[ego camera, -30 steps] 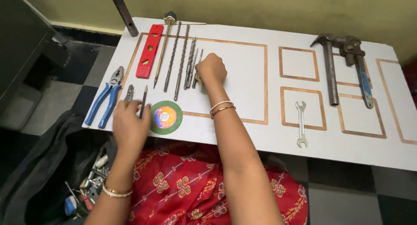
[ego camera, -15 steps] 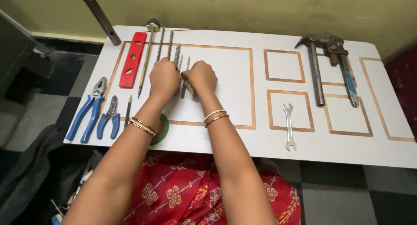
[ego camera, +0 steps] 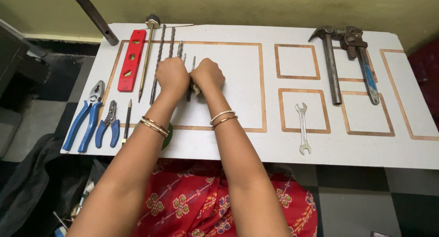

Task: The person wipes several metal tools with a cloth and places them on a white table. The person handles a pipe wrench, multiple drill bits, and a wrench, cleaning each one individually before arranging them on the table.

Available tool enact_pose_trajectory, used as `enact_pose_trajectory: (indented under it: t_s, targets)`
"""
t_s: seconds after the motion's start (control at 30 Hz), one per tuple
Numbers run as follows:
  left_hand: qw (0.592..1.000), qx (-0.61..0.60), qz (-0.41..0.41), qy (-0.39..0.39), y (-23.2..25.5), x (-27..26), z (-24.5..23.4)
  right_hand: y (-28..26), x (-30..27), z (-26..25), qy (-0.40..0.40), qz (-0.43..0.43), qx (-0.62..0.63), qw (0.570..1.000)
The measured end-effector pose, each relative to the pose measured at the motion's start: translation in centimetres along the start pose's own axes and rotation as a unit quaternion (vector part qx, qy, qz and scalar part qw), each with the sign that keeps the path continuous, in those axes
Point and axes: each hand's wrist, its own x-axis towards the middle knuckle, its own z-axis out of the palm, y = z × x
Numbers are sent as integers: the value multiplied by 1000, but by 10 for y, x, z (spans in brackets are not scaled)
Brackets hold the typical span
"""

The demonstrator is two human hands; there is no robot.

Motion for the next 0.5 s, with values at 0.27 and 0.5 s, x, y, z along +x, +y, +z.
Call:
enact_pose_trajectory:
  t_s: [0.27, 0.5]
  targets:
    - [994, 13, -26, -106, 2, 5, -10, 2, 4, -4, -34, 9, -7, 999]
    - [991, 4, -45, -129, 7, 5, -10, 2, 7, -2, -20, 14, 3, 1000]
